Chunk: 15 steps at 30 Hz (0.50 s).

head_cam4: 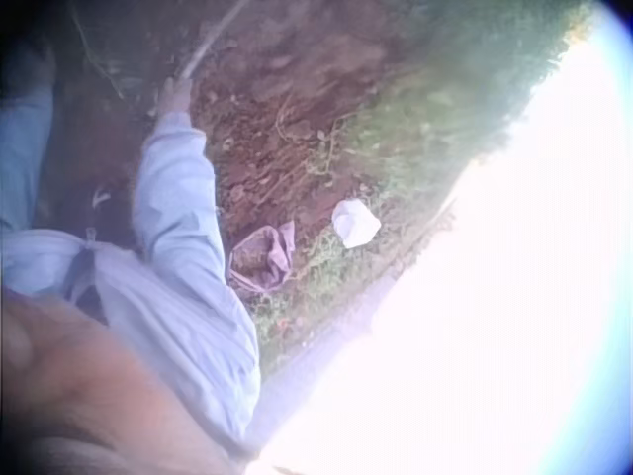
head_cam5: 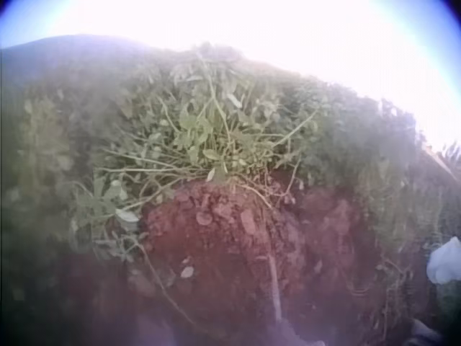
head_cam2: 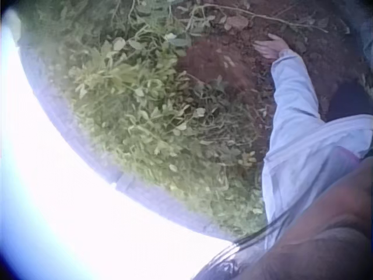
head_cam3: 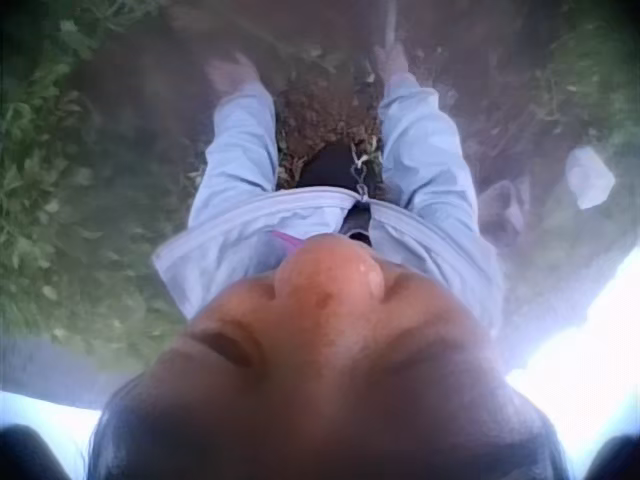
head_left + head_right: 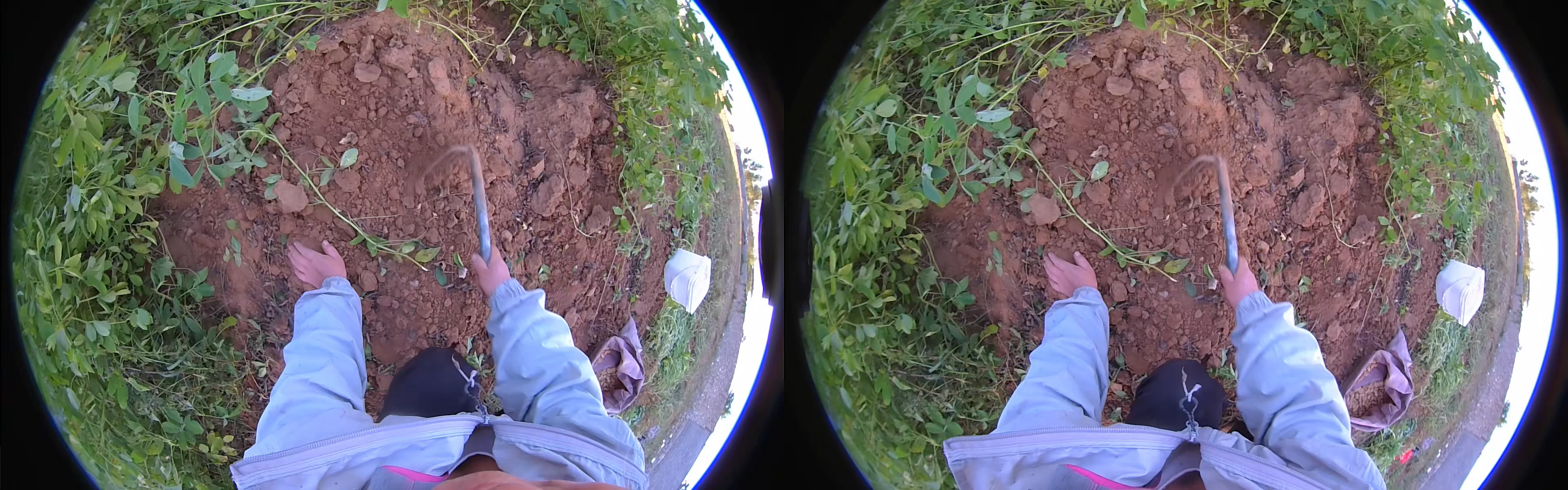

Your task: The person pulls peanut plants from the soil, shakes off excess dirt, and removes peanuts from the roots. They place the harvested peanuts into a cloth bag and a white bucket while working in an outdoor garden.

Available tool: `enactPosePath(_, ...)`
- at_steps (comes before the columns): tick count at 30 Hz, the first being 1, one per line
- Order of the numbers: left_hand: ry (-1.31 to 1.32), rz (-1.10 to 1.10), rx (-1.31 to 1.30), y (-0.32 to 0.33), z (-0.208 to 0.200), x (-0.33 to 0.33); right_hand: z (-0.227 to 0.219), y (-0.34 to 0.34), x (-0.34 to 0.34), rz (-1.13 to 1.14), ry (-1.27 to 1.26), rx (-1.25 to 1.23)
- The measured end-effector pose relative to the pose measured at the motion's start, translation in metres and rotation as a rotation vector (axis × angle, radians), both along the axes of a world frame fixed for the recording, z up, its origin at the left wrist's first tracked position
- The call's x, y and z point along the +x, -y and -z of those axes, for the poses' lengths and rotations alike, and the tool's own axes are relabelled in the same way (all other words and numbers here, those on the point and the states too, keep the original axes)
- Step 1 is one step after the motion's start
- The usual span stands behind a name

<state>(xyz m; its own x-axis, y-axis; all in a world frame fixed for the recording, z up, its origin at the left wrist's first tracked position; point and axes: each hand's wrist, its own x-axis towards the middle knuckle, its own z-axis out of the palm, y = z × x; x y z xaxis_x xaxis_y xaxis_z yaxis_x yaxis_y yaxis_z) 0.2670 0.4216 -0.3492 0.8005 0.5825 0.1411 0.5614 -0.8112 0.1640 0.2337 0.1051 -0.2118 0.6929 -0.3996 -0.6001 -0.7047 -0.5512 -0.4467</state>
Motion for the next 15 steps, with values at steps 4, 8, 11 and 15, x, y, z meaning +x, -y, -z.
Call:
enactPosePath(4,0.028,0.005,-0.026,0.003,0.000,0.001,-0.055,0.032,-0.088,0.153,-0.142,0.247)
enactPosePath(8,0.006,0.005,-0.005,0.007,0.004,0.002,-0.125,0.039,-0.036,0.394,0.144,0.324)
enactPosePath(11,0.003,0.008,0.036,0.005,0.003,0.003,-0.134,0.047,0.036,0.397,0.602,0.461)
enactPosePath(15,-0.004,-0.025,0.066,-0.002,0.008,0.001,-0.138,0.007,0.155,0.310,0.914,0.631)
